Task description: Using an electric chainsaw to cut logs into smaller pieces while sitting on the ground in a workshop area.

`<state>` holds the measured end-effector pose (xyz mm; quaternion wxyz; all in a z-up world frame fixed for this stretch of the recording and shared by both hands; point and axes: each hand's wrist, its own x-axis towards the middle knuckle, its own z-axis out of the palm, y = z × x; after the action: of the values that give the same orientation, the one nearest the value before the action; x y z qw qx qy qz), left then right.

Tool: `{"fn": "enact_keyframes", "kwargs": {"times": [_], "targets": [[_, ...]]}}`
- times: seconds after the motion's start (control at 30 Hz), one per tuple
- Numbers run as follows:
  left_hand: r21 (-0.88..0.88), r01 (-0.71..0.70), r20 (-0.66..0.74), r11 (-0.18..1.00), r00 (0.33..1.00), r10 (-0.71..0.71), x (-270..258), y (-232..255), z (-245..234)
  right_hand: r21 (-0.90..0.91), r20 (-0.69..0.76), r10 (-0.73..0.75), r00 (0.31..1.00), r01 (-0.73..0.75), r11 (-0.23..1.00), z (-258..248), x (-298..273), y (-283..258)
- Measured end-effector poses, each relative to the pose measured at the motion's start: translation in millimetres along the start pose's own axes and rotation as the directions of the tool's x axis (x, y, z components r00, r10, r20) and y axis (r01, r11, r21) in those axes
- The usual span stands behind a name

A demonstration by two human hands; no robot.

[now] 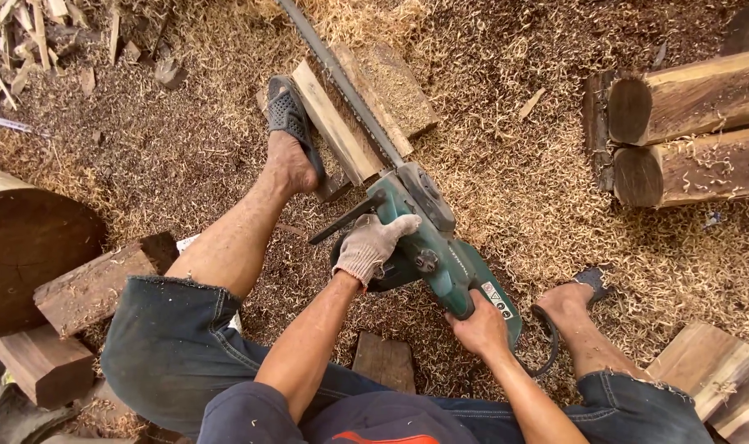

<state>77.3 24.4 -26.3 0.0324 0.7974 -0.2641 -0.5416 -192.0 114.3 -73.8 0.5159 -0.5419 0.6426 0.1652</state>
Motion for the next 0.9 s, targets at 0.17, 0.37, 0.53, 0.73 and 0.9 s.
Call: {"fn": "enact_keyframes", "kwargs": {"times": [0.17, 0.37, 0.53, 0.73, 0.9], "targets": [[-0.001, -0.096, -0.002, 0.995, 0.995, 0.096, -9.5, 6.4, -5.9, -0.040, 0.006, 0.016, 1.000, -0.016, 0.999, 1.6, 0.6, -1.4], [0.022, -0.033, -0.004, 0.999, 0.999, 0.033, -14.0, 13.9, -10.4, -0.076, -0.016, 0.004, 1.000, -0.005, 0.997, 1.1, 0.0, -3.1], [0.120, -0.129, -0.097, 0.984, 0.985, 0.141, 12.1, -5.8, -1.9, -0.058, 0.000, 0.032, 0.999, -0.032, 0.998, 5.8, 0.2, -3.7], [0.076, -0.097, -0.060, 0.992, 0.993, 0.101, 9.4, -5.8, -4.7, -0.080, -0.022, 0.004, 1.000, -0.006, 0.997, 2.2, -7.8, -10.9], [0.027, -0.132, -0.080, 0.991, 0.988, 0.134, 14.5, -12.0, -4.7, -0.071, -0.020, -0.005, 1.000, 0.003, 0.997, -0.3, -14.6, -18.2]]}}
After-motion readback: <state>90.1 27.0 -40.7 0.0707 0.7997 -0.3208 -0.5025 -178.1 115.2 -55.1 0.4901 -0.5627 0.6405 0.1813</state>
